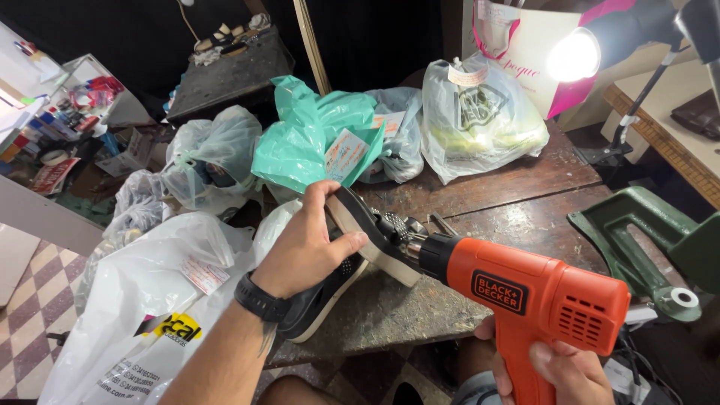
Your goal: Using a heat gun to soften adhesive and a screwdriver to pry the sole away from the upper of a sandal.
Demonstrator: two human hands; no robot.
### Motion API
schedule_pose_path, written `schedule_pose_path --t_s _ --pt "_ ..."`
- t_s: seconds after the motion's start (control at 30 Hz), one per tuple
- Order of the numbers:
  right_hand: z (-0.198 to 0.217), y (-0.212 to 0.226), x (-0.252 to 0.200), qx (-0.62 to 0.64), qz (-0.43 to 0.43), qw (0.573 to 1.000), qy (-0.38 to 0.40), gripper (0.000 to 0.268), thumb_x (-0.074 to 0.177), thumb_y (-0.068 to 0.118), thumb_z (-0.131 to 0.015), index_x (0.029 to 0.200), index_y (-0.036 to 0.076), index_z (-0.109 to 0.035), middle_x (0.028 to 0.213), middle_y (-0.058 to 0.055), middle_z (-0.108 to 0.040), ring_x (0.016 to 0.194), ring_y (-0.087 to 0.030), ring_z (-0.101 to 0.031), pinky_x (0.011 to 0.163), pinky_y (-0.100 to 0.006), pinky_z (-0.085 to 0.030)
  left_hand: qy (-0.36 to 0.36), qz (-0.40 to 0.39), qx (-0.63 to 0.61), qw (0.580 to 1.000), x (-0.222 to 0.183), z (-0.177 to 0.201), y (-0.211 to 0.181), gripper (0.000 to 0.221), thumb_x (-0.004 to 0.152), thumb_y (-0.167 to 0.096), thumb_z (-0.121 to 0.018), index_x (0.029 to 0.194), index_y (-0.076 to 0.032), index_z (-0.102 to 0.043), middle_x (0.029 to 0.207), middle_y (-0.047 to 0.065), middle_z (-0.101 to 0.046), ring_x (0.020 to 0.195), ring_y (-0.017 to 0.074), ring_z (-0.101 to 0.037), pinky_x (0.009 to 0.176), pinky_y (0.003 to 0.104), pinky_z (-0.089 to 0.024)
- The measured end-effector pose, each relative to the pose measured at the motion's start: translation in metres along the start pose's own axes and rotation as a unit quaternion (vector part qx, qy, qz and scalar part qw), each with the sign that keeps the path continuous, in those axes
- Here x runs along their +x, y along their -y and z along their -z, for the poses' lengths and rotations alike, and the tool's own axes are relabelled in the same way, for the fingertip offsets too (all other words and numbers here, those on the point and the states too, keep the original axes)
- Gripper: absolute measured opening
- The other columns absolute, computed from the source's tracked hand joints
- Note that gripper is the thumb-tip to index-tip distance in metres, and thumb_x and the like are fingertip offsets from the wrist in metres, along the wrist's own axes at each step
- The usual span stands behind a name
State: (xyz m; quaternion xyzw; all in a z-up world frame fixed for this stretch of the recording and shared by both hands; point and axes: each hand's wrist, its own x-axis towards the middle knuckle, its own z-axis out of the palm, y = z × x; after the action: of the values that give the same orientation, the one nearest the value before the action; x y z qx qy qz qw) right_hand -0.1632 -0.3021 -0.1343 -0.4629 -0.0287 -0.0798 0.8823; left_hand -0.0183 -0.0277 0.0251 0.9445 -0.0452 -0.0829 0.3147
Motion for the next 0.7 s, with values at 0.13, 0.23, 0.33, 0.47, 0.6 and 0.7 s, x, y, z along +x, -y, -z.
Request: schedule_pose_path --t_s 0.13,0.23,0.33,0.47,0.6,0.7 --pt "-0.036 0.035 0.001 0.011 0.04 0.999 0.03 0.082 0.09 0.041 -0.079 0.153 -0.005 -0.053 0.102 -0.028 -0.081 0.049 -0.021 -0.067 0.042 -0.029 -0.053 0.007 0.001 -0.01 1.0 0.0 -0.001 -0.003 0.082 0.086 -0.037 -0.073 0.154 -0.017 -0.033 0.119 0.007 -0.069 0.106 0.0233 -0.069 0.089 0.038 -0.054" --pt "-0.039 0.043 0.002 -0.001 0.043 0.998 0.043 0.082 0.089 0.042 -0.08 0.152 -0.003 -0.054 0.1 -0.026 -0.082 0.05 -0.02 -0.07 0.04 -0.029 -0.056 0.008 -0.008 -0.002 1.0 0.001 0.0 -0.001 0.082 0.087 -0.036 -0.074 0.155 -0.016 -0.033 0.116 0.006 -0.069 0.101 0.0223 -0.069 0.087 0.038 -0.054" --pt "-0.032 0.027 0.002 0.001 0.072 0.997 0.039 0.085 0.089 0.038 -0.079 0.151 -0.011 -0.05 0.098 -0.029 -0.081 0.048 -0.018 -0.067 0.037 -0.026 -0.051 0.014 0.01 0.004 1.0 -0.002 0.002 -0.006 0.084 0.086 -0.038 -0.074 0.156 -0.017 -0.033 0.106 0.007 -0.067 0.091 0.0217 -0.066 0.083 0.038 -0.052" --pt "0.02 -0.012 -0.005 -0.015 -0.028 0.999 0.026 0.069 0.087 0.03 -0.071 0.142 -0.01 -0.06 0.113 -0.032 -0.081 0.048 -0.026 -0.069 0.038 -0.034 -0.051 0.007 0.002 -0.002 1.0 -0.001 0.003 -0.003 0.081 0.088 -0.036 -0.074 0.156 -0.016 -0.035 0.08 0.004 -0.055 0.068 0.0187 -0.055 0.067 0.037 -0.046" --pt "0.031 -0.029 -0.007 -0.026 -0.059 0.997 -0.046 0.071 0.085 0.028 -0.065 0.146 -0.007 -0.056 0.105 -0.033 -0.08 0.043 -0.028 -0.063 0.031 -0.035 -0.047 0.018 0.01 -0.002 1.0 -0.001 0.005 -0.002 0.08 0.089 -0.036 -0.072 0.156 -0.017 -0.033 0.098 0.005 -0.065 0.079 0.0196 -0.061 0.075 0.037 -0.05" --pt "0.046 -0.035 -0.004 -0.059 -0.079 0.994 -0.054 0.065 0.086 0.036 -0.064 0.129 -0.012 -0.066 0.075 -0.031 -0.071 0.037 -0.031 -0.057 0.03 -0.036 -0.041 0.019 -0.007 -0.007 1.0 0.003 0.005 0.006 0.08 0.088 -0.036 -0.071 0.155 -0.017 -0.033 0.116 0.007 -0.065 0.091 0.021 -0.063 0.084 0.037 -0.05"
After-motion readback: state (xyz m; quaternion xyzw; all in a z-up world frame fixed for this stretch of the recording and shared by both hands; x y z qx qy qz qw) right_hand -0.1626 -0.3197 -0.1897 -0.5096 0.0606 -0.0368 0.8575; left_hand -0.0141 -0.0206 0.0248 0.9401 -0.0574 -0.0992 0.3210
